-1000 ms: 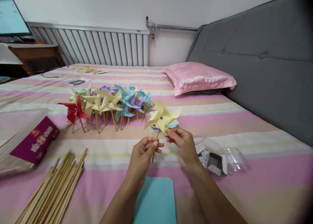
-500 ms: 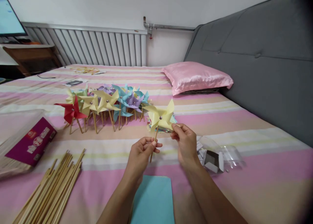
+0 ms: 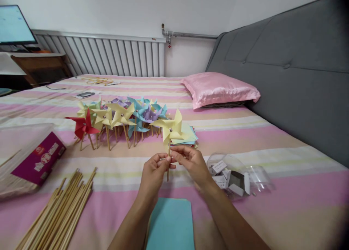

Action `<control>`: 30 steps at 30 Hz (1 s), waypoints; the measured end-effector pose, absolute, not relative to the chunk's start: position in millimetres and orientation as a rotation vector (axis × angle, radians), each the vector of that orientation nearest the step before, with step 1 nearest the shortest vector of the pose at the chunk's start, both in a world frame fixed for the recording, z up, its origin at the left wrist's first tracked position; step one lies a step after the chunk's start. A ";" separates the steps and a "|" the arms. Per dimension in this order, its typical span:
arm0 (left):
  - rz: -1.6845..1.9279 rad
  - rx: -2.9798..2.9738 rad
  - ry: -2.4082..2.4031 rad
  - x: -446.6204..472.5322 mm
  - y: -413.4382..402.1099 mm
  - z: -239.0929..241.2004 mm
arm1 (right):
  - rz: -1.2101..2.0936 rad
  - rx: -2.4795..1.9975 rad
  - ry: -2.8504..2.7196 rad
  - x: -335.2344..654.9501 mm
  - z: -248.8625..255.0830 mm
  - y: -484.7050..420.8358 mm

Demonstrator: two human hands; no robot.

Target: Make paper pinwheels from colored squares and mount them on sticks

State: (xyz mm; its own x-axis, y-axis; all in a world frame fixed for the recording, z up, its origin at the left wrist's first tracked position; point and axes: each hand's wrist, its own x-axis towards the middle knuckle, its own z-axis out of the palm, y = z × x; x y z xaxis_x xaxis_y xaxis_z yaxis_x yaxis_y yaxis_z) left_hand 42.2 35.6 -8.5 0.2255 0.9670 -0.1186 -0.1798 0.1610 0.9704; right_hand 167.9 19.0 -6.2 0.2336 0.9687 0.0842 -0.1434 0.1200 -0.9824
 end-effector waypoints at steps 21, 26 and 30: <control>1.622 1.821 1.536 -47.7 -71.9 -38.6 | 0.309 -1.241 -0.859 142.2 -33.3 -54.4; 1.472 1.887 1.666 -88.7 -129.9 -53.5 | 0.208 -1.313 -0.779 131.1 -50.3 -105.4; 1.171 2.372 1.432 -93.3 -150.3 -61.3 | 0.137 -1.380 -0.729 126.4 -59.9 -135.1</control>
State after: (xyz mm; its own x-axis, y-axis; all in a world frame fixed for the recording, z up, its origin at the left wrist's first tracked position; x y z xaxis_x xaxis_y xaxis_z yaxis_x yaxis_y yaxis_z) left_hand -93.3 -150.3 -61.3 0.2470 0.7996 0.5474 0.6956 -0.5396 0.4743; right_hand 126.4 -135.1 -59.9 0.7768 0.4954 0.3887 0.3209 0.2197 -0.9213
